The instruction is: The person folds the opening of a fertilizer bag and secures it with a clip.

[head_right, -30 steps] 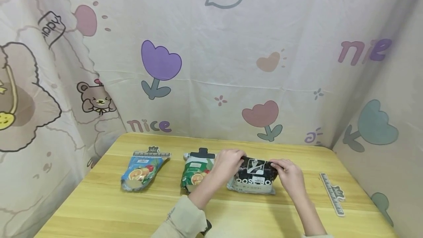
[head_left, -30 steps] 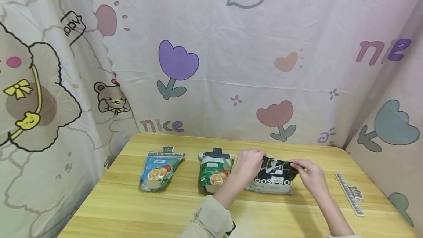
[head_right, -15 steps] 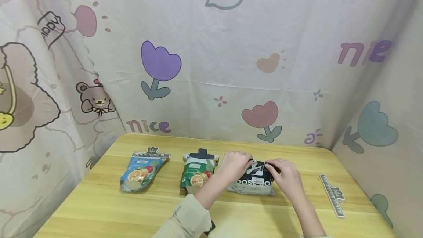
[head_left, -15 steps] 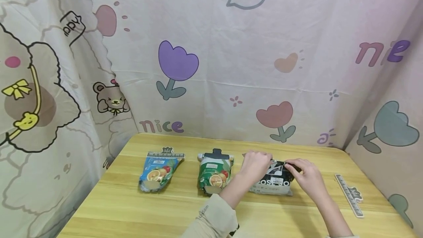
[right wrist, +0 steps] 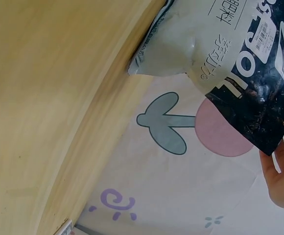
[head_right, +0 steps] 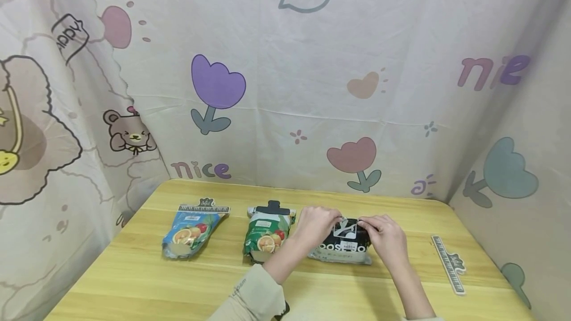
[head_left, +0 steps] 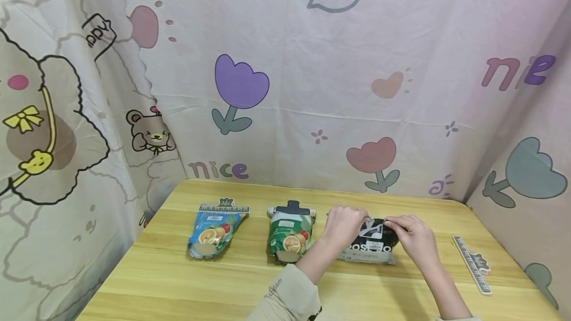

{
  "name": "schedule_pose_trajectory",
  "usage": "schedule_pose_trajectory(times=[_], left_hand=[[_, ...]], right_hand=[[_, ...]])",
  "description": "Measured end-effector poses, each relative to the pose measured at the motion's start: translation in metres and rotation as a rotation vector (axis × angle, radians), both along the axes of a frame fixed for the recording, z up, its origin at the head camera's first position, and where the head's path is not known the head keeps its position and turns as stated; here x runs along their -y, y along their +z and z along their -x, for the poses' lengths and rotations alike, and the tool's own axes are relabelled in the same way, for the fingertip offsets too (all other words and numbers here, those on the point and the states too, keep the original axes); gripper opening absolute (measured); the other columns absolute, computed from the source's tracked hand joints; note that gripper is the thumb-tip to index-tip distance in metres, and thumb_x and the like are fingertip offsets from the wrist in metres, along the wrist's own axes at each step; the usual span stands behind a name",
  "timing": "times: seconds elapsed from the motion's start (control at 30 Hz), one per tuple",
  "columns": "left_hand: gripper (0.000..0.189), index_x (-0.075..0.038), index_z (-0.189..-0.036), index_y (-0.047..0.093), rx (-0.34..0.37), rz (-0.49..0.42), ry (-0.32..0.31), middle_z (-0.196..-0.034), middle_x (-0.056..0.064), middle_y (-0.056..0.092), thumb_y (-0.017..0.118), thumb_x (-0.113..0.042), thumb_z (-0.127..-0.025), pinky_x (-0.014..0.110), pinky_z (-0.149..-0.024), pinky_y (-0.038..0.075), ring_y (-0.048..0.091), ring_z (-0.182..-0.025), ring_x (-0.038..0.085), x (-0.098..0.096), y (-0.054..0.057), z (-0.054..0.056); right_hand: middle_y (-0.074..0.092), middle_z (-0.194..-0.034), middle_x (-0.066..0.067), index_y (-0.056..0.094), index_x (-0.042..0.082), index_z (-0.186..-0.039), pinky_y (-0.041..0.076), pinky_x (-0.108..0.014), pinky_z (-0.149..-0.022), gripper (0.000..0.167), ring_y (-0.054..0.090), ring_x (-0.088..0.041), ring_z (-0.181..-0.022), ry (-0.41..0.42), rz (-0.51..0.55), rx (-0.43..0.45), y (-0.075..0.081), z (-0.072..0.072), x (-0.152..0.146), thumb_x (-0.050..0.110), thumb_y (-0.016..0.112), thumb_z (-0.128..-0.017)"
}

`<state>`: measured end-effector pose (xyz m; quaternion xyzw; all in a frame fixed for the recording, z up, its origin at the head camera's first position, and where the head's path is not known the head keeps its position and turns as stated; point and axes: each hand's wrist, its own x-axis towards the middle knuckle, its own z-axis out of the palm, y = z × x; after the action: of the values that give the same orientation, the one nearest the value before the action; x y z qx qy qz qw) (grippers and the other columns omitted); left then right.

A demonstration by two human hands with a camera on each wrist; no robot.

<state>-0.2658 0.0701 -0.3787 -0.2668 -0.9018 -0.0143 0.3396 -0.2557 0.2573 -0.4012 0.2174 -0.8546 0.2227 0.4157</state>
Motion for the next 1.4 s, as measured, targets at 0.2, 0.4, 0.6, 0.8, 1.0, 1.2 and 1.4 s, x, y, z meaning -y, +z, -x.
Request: schedule_pose_trajectory(times=[0.2, 0.4, 0.6, 0.8, 1.0, 1.2, 1.4], left_hand=[[0.013, -0.036, -0.084, 0.072, -0.023, -0.026, -0.016, -0.062, -0.020, 0.061, 0.061, -0.042, -0.085, 0.013, -0.037, 0.020, 0.037, -0.041, -0.003, 0.001, 0.000, -0.002], [0.012, -0.032, -0.088, 0.072, 0.052, -0.059, -0.049, -0.070, -0.018, 0.065, 0.062, -0.039, -0.086, 0.011, -0.040, 0.026, 0.050, -0.049, -0.004, 0.009, 0.002, -0.002], [0.010, -0.028, -0.087, 0.073, 0.066, -0.112, -0.096, -0.071, -0.016, 0.066, 0.065, -0.034, -0.084, 0.010, -0.040, 0.026, 0.050, -0.048, -0.004, 0.019, 0.003, -0.002], [0.011, -0.028, -0.087, 0.074, 0.057, -0.154, -0.123, -0.072, -0.015, 0.067, 0.067, -0.034, -0.082, 0.010, -0.039, 0.021, 0.041, -0.042, -0.005, 0.021, 0.003, -0.002], [0.011, -0.029, -0.091, 0.073, 0.132, -0.101, -0.108, -0.075, -0.016, 0.067, 0.066, -0.033, -0.084, 0.012, -0.040, 0.024, 0.042, -0.044, -0.003, 0.021, 0.005, -0.002], [0.009, -0.029, -0.091, 0.071, 0.274, 0.065, -0.045, -0.074, -0.015, 0.064, 0.070, -0.029, -0.082, 0.017, -0.044, 0.034, 0.050, -0.054, 0.003, 0.017, 0.015, -0.002], [0.004, -0.030, -0.079, 0.071, 0.311, 0.142, 0.022, -0.069, -0.015, 0.062, 0.073, -0.031, -0.077, 0.021, -0.045, 0.037, 0.050, -0.055, 0.005, 0.007, 0.019, -0.001]], right_hand=[[0.067, -0.070, -0.002, 0.074, 0.006, -0.076, 0.043, -0.025, -0.058, 0.017, 0.059, -0.018, -0.063, -0.025, 0.025, 0.037, 0.000, -0.002, -0.001, 0.000, 0.080, -0.061], [0.067, -0.076, 0.000, 0.073, 0.009, -0.080, 0.041, -0.016, -0.064, 0.019, 0.061, -0.018, -0.069, -0.004, 0.031, 0.104, 0.001, -0.003, -0.007, -0.003, 0.078, -0.066], [0.068, -0.077, -0.003, 0.073, 0.007, -0.082, 0.043, -0.015, -0.064, 0.022, 0.063, -0.023, -0.069, 0.011, 0.012, 0.088, 0.000, -0.004, -0.012, -0.006, 0.076, -0.066], [0.068, -0.073, -0.008, 0.073, 0.004, -0.077, 0.047, -0.020, -0.059, 0.020, 0.064, -0.026, -0.064, 0.019, -0.004, 0.031, 0.002, -0.003, -0.013, -0.008, 0.077, -0.062], [0.068, -0.076, -0.010, 0.072, 0.003, -0.079, 0.050, -0.038, -0.057, 0.017, 0.064, -0.027, -0.066, 0.010, -0.065, 0.083, 0.005, -0.006, -0.010, -0.004, 0.077, -0.065], [0.068, -0.089, -0.011, 0.070, 0.004, -0.091, 0.049, -0.046, -0.071, 0.020, 0.063, -0.029, -0.080, 0.038, -0.132, 0.368, 0.013, -0.007, -0.002, 0.006, 0.076, -0.072], [0.069, -0.084, -0.004, 0.072, 0.011, -0.091, 0.049, -0.043, -0.064, 0.018, 0.064, -0.023, -0.073, 0.041, -0.240, 0.445, 0.020, -0.004, 0.005, 0.012, 0.076, -0.074]])
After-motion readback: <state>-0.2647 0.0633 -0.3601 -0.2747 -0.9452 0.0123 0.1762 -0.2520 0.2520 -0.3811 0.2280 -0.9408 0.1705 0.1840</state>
